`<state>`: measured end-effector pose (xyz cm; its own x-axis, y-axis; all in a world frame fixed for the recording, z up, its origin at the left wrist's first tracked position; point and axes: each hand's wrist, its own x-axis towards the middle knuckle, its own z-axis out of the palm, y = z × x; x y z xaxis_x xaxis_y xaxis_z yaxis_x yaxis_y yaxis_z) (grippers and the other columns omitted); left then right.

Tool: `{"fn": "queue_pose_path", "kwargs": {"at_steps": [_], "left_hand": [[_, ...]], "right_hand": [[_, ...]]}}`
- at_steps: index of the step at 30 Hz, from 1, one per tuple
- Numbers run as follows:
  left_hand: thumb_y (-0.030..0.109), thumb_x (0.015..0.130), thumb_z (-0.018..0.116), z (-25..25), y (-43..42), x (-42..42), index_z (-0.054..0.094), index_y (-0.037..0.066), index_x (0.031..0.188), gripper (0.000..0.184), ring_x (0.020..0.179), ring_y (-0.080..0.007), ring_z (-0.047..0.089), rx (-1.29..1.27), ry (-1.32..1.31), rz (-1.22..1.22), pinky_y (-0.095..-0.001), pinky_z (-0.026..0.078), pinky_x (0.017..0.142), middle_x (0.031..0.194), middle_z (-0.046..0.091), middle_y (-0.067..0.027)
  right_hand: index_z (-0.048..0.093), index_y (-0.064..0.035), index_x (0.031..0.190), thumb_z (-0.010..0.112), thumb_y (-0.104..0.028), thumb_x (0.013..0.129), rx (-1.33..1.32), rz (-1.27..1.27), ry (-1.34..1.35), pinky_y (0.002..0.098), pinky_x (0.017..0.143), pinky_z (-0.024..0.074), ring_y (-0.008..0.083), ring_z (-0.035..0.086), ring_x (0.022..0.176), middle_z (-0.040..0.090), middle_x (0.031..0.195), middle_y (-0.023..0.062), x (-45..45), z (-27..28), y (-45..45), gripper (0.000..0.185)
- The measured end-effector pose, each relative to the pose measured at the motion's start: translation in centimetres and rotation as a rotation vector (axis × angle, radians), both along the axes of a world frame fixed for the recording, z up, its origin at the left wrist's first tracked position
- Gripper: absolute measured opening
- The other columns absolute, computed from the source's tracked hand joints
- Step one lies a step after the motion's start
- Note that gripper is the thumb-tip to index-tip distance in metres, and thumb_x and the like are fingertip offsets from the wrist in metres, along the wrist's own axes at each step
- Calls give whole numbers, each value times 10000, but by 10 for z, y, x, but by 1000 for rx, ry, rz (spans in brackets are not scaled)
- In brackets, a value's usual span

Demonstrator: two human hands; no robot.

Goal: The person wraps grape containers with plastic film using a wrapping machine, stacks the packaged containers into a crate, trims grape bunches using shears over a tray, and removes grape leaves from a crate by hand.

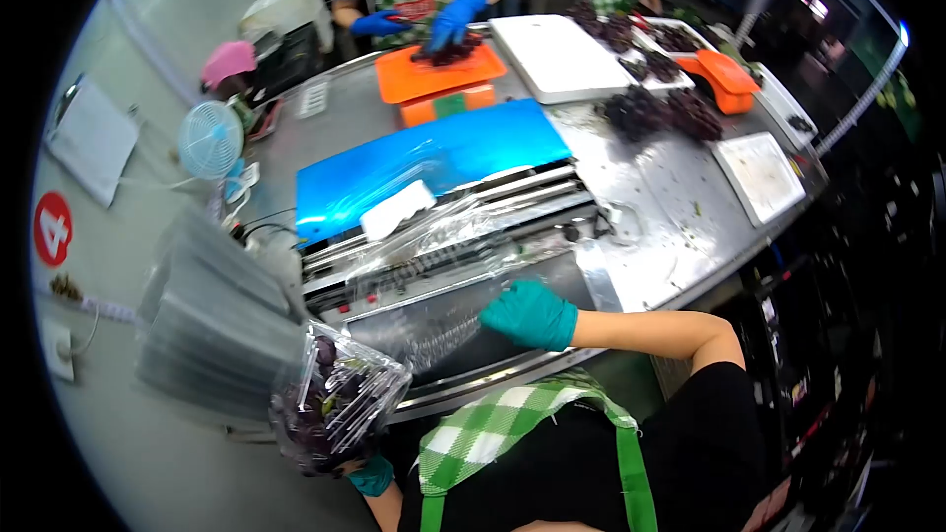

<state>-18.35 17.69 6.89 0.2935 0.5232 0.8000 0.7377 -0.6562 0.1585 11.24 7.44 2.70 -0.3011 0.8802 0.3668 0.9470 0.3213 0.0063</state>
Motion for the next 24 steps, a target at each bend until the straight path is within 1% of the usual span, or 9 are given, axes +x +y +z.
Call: {"fn": "queue_pose_path", "kwargs": {"at_steps": [4, 7, 8, 11, 14, 18, 21, 22, 24], "left_hand": [[410, 724, 620, 2, 3, 39, 418, -22, 1175, 657, 925, -265, 548, -179, -198, -197, -381, 459, 822, 1121, 494, -158], [389, 752, 583, -5, 0, 65, 425, 2, 1173, 593, 921, -245, 545, -412, -335, -360, -367, 460, 802, 1115, 497, -136], [382, 761, 570, -8, 1, 73, 428, 11, 1173, 572, 920, -238, 543, -502, -391, -408, -362, 461, 796, 1113, 497, -129], [362, 789, 533, -20, 2, 81, 435, 35, 1171, 511, 916, -218, 540, -914, -599, -588, -347, 462, 776, 1107, 500, -107], [341, 818, 495, -31, 5, 83, 443, 59, 1169, 453, 912, -197, 536, -1286, -811, -736, -333, 463, 757, 1101, 502, -86], [313, 855, 446, -52, 20, 83, 453, 92, 1166, 382, 906, -170, 532, -1474, -916, -809, -313, 465, 731, 1093, 505, -57], [292, 883, 408, -54, 26, 81, 461, 116, 1164, 335, 902, -150, 528, -1507, -932, -775, -298, 466, 711, 1087, 508, -36], [276, 887, 403, -51, 22, 86, 467, 116, 1158, 321, 875, -141, 529, -1428, -913, -750, -285, 464, 693, 1071, 510, -24], [220, 885, 414, -18, 16, 104, 499, 113, 1114, 266, 841, -126, 522, -1520, -1182, -536, -281, 459, 691, 992, 532, -14]], "right_hand": [[504, -100, 760, 507, -128, 705, -159, -13, 84, 337, 522, 409, 222, 541, 561, 524, 607, 55, -1, -4, -37, 62], [507, -92, 756, 511, -116, 688, -124, -69, 157, 350, 531, 419, 228, 548, 562, 528, 599, 58, -5, -7, -45, 72], [530, -74, 879, 506, -153, 759, -211, -24, 173, 364, 569, 448, 258, 571, 617, 563, 672, 93, -3, -3, -42, 146], [478, -53, 1114, 471, -259, 858, -262, -138, 799, 326, 726, 471, 245, 588, 841, 583, 917, 150, -11, 27, -42, 328], [321, -55, 1294, 407, -302, 911, -168, -18, 1990, 293, 909, 390, 208, 462, 1115, 446, 1219, 170, -1, 58, -25, 463], [257, -42, 1332, 372, -188, 927, -4, -183, 1451, 281, 1018, 250, 203, 312, 1235, 311, 1339, 150, -3, 59, -18, 445], [227, -50, 1342, 341, -107, 917, -99, -266, 1471, 300, 1037, 221, 238, 291, 1246, 274, 1356, 162, 1, 52, -18, 444], [208, -58, 1350, 321, -57, 909, -140, -327, 1523, 312, 1046, 208, 256, 281, 1252, 252, 1366, 168, -1, 57, -19, 455], [193, -56, 1353, 329, -70, 910, 110, -360, 973, 315, 1045, 212, 264, 283, 1249, 249, 1364, 171, -4, 17, -17, 464]]}}
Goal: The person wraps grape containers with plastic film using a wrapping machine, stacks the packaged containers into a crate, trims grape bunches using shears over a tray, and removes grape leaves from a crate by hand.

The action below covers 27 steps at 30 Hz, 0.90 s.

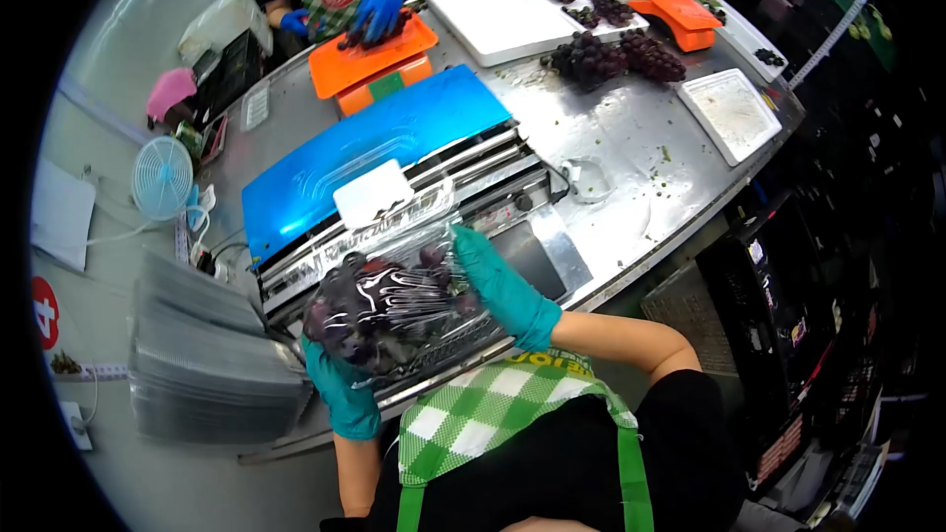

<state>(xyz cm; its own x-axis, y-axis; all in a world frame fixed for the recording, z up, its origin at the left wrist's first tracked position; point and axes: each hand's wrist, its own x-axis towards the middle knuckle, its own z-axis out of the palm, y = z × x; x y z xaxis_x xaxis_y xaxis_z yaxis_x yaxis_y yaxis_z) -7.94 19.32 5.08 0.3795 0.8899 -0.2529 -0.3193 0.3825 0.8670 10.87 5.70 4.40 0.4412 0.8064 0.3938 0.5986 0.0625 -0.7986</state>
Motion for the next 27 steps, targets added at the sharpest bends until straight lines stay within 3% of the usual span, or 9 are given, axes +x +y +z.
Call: {"fn": "queue_pose_path", "kwargs": {"at_steps": [1, 2, 5, 7, 11, 13, 16, 24, 27], "left_hand": [[219, 884, 425, 0, 4, -3, 523, 105, 1055, 228, 824, -148, 535, 35, 19, -45, -298, 459, 715, 951, 561, -30], [213, 885, 427, -13, 12, -6, 527, 95, 1029, 211, 767, -138, 541, 63, 47, -5, -280, 465, 657, 909, 566, -31], [179, 885, 425, -3, 12, -10, 546, 63, 958, 182, 627, -106, 538, -63, 150, 24, -225, 447, 531, 800, 570, -16], [56, 864, 416, -40, 31, -23, 584, 41, 886, 170, 658, -65, 519, 136, 243, -39, -190, 426, 575, 773, 579, 12], [-6, 848, 428, -26, 30, -14, 584, -3, 965, 195, 701, -65, 512, 296, 336, -23, -191, 421, 635, 802, 585, -10], [-7, 852, 437, -44, 44, -25, 585, -11, 973, 192, 724, -72, 524, 376, 438, -115, -197, 427, 662, 818, 592, -21], [41, 860, 475, -25, 33, -20, 592, -13, 946, 154, 701, -132, 570, 657, 613, -218, -240, 449, 640, 812, 625, -87], [-61, 709, 459, -9, 33, -3, 586, 7, 863, 210, 667, -291, 579, 1031, 849, -461, -331, 459, 591, 751, 588, -164], [-33, 712, 471, -11, 34, -1, 575, 14, 811, 151, 681, -301, 572, 1114, 917, -529, -350, 455, 591, 755, 581, -162]], "right_hand": [[185, -55, 1354, 334, -76, 910, 51, -48, -284, 316, 1045, 213, 268, 284, 1247, 247, 1363, 173, -3, -15, 1, 469], [198, -32, 1343, 369, -156, 920, -66, -4, 260, 302, 1030, 227, 248, 296, 1239, 276, 1340, 180, -10, 23, 0, 473], [218, -11, 1329, 394, -224, 921, -52, -27, 325, 295, 1010, 247, 231, 305, 1232, 307, 1324, 175, -12, 14, 2, 493], [244, -5, 1317, 397, -237, 921, -148, -73, 694, 291, 1002, 249, 229, 312, 1227, 329, 1312, 177, -16, 27, 5, 484], [214, -1, 1334, 417, -276, 914, -143, -48, 648, 269, 911, 346, 196, 463, 1080, 452, 1214, 187, -16, 0, 6, 542], [205, 16, 1328, 460, -318, 890, -331, -80, 495, 301, 645, 428, 174, 526, 696, 569, 880, 194, -11, 9, 3, 607], [219, 31, 1315, 487, -343, 870, -463, -112, 368, 337, 518, 404, 182, 476, 529, 541, 681, 184, -7, 14, 2, 640], [306, 82, 1235, 518, -435, 823, -351, -172, 196, 400, 564, 444, 367, 557, 616, 560, 704, 228, -2, 12, 9, 695], [341, 123, 1177, 506, -497, 804, -713, -154, 124, 421, 595, 463, 401, 565, 671, 566, 732, 252, 6, 10, 15, 742]]}}
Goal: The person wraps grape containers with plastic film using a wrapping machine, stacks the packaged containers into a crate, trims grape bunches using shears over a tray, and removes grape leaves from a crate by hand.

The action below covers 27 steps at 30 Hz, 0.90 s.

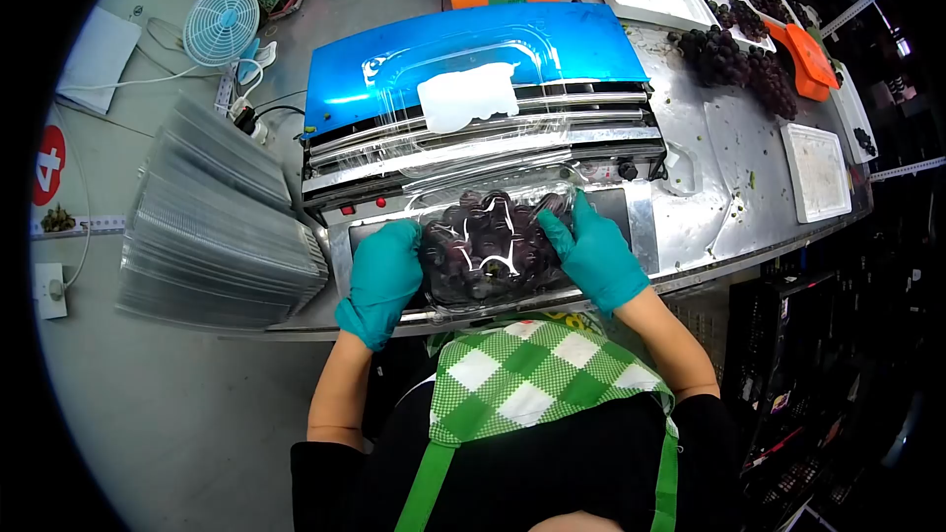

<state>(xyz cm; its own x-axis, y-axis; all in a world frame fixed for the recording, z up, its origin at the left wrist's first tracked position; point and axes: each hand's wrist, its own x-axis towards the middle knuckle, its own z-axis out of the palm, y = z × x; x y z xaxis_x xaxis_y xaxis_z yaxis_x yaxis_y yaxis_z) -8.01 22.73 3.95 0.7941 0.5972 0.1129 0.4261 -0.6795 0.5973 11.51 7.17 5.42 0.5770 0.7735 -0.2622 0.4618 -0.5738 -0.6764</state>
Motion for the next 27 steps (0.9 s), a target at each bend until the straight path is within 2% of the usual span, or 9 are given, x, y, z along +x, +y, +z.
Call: {"fn": "queue_pose_path", "kwargs": {"at_steps": [4, 10, 13, 16, 17, 18, 21, 24, 27], "left_hand": [[7, 711, 502, 8, 4, 5, 553, 20, 751, 66, 691, -312, 568, 133, 200, -62, -360, 452, 591, 755, 577, -158], [42, 742, 540, -3, 3, 11, 580, 28, 795, 69, 642, -309, 569, 91, 0, 98, -355, 447, 574, 678, 572, -143], [42, 767, 562, -30, -3, 2, 589, 67, 1017, 252, 596, -225, 566, 185, -315, 141, -305, 435, 552, 641, 578, -85], [5, 784, 561, -2, -26, -6, 458, 124, 1244, 486, 642, -102, 539, -300, -316, 451, -230, 418, 575, 738, 597, -25], [-30, 788, 547, -6, -21, -12, 312, 161, 1339, 629, 699, -39, 485, -121, -399, 381, -178, 395, 613, 828, 569, 9], [-47, 787, 542, -7, -28, -11, 328, 146, 1331, 615, 714, -48, 471, -396, -609, 423, -181, 402, 650, 872, 535, 2], [-23, 781, 564, -8, -35, -21, 333, 139, 1327, 615, 734, -61, 481, -391, -555, 456, -196, 414, 670, 929, 520, -14], [7, 812, 548, -14, -62, -38, 437, 70, 1231, 438, 813, -73, 511, -439, -424, 530, -209, 438, 734, 977, 538, -31], [109, 848, 538, -22, -79, -46, 530, 47, 1002, 166, 665, -67, 515, -774, -348, 603, -196, 427, 609, 785, 565, -12]], "right_hand": [[373, 141, 1126, 497, -540, 787, -73, 38, -81, 418, 599, 472, 397, 568, 689, 555, 766, 278, 3, -7, 5, 770], [403, 136, 1085, 490, -598, 756, -185, 93, -98, 407, 591, 484, 376, 581, 704, 566, 819, 272, 8, -2, 10, 809], [371, 137, 1133, 495, -573, 767, -85, 120, -142, 400, 606, 490, 385, 578, 750, 548, 923, 286, 6, 1, 4, 808], [331, 132, 1184, 504, -535, 780, 177, 116, -257, 402, 619, 494, 401, 570, 777, 530, 988, 291, -6, -10, -15, 798], [315, 132, 1198, 507, -520, 785, 198, 147, -258, 407, 620, 495, 406, 569, 776, 527, 996, 292, -7, -12, -18, 795], [298, 132, 1212, 510, -505, 790, 216, 180, -258, 413, 622, 495, 412, 567, 774, 524, 1004, 294, -8, -11, -21, 792], [490, 25, 1089, 532, -428, 806, -80, 411, -454, 384, 506, 468, 301, 588, 641, 581, 834, 198, 5, 3, -7, 535], [580, -49, 962, 555, -347, 814, 262, 360, -659, 340, 481, 444, 219, 571, 576, 586, 707, 102, 10, 38, -3, 333], [533, -38, 1060, 561, -299, 818, 744, 180, -556, 338, 611, 465, 244, 587, 711, 598, 819, 128, 36, 40, 28, 356]]}}
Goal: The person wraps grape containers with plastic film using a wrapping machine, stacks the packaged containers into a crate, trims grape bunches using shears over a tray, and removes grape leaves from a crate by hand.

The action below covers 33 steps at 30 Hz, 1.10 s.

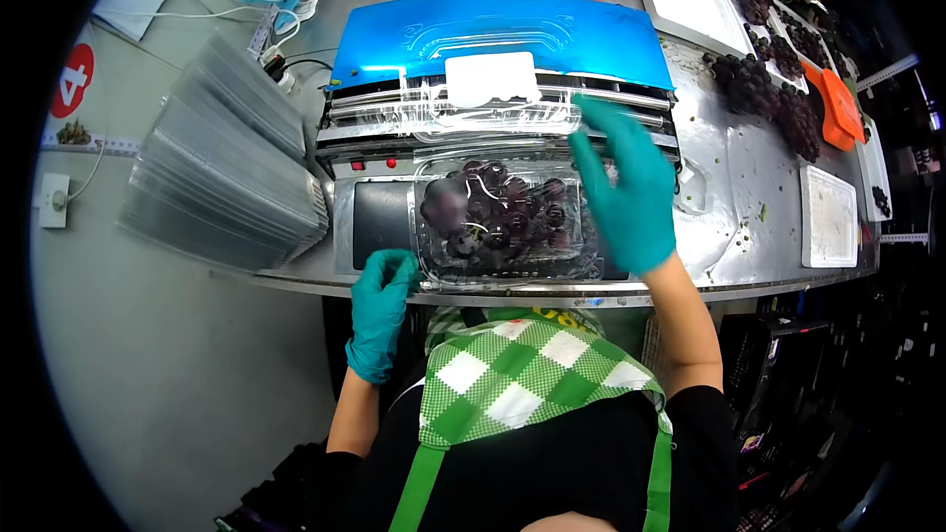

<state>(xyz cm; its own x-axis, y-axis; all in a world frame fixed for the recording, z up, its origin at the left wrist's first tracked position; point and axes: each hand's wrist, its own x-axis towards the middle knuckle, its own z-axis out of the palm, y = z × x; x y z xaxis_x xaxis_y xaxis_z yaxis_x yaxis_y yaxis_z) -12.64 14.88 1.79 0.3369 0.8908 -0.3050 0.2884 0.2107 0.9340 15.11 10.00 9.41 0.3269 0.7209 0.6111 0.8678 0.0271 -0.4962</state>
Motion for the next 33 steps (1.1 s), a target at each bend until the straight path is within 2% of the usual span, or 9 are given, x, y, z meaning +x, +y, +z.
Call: {"fn": "queue_pose_path", "kwargs": {"at_steps": [4, 8, 13, 15, 18, 19, 23, 25, 33], "left_hand": [[183, 873, 513, 7, -19, 7, 524, 61, 833, 129, 557, -71, 521, -252, -121, 49, -197, 402, 497, 658, 562, -10], [347, 902, 411, 9, -18, 8, 495, 71, 865, 291, 579, -152, 572, -309, -249, 18, -240, 444, 531, 701, 607, -97], [548, 878, 256, 28, -13, -1, 461, 29, 908, 559, 630, -222, 607, -500, -523, -113, -318, 489, 593, 845, 614, -191], [416, 900, 367, 24, -11, -5, 455, 33, 890, 393, 632, -216, 609, -525, -427, -193, -298, 492, 586, 827, 617, -191], [227, 848, 507, 13, -9, -7, 499, 20, 927, 221, 618, -215, 610, -486, -254, -243, -275, 496, 537, 779, 615, -191], [212, 842, 505, 12, -8, -5, 499, 17, 923, 211, 608, -215, 608, -501, -250, -248, -276, 495, 532, 769, 615, -191], [160, 808, 503, 8, -3, -3, 499, -2, 902, 187, 551, -217, 598, -570, -277, -272, -276, 481, 479, 709, 610, -184], [170, 802, 510, 7, 0, -2, 500, -8, 890, 198, 537, -216, 595, -562, -267, -314, -270, 472, 457, 692, 608, -181], [112, 802, 480, 18, -3, 15, 476, -16, 853, 138, 424, -205, 538, -449, -97, -347, -260, 429, 394, 609, 590, -191]], "right_hand": [[386, -8, 1230, 538, -295, 838, -17, -187, 209, 335, 759, 442, 250, 568, 868, 582, 1020, 155, 33, -64, 57, 509], [377, -11, 1246, 500, -316, 862, 44, 86, 1102, 222, 683, 421, 114, 553, 786, 620, 939, 94, 37, -17, 52, 505], [559, -78, 1101, 637, -196, 766, -384, 485, 912, 232, 623, 421, 86, 506, 660, 583, 780, 16, 40, -18, 2, 364], [492, -110, 1193, 671, -154, 721, -529, 538, 312, 256, 674, 432, 141, 529, 736, 579, 812, 48, 35, -11, -19, 507], [384, -131, 1281, 681, -185, 709, -275, 346, 314, 293, 759, 432, 213, 495, 931, 578, 898, 72, 20, -26, -47, 647], [447, -108, 1213, 660, -222, 741, -203, 159, 223, 313, 739, 447, 234, 531, 867, 583, 887, 84, 13, -33, -56, 529], [514, -29, 984, 564, -269, 831, -774, 111, 757, 304, 634, 478, 195, 584, 663, 592, 833, 106, 5, -67, -109, 289], [514, -9, 955, 550, -230, 837, -723, 114, 1413, 262, 617, 473, 137, 583, 659, 598, 787, 94, -12, -66, -110, 252], [434, -15, 736, 421, -68, 851, -451, -4, 1345, 260, 518, 463, 141, 592, 626, 567, 708, 91, -26, -81, -117, 128]]}}
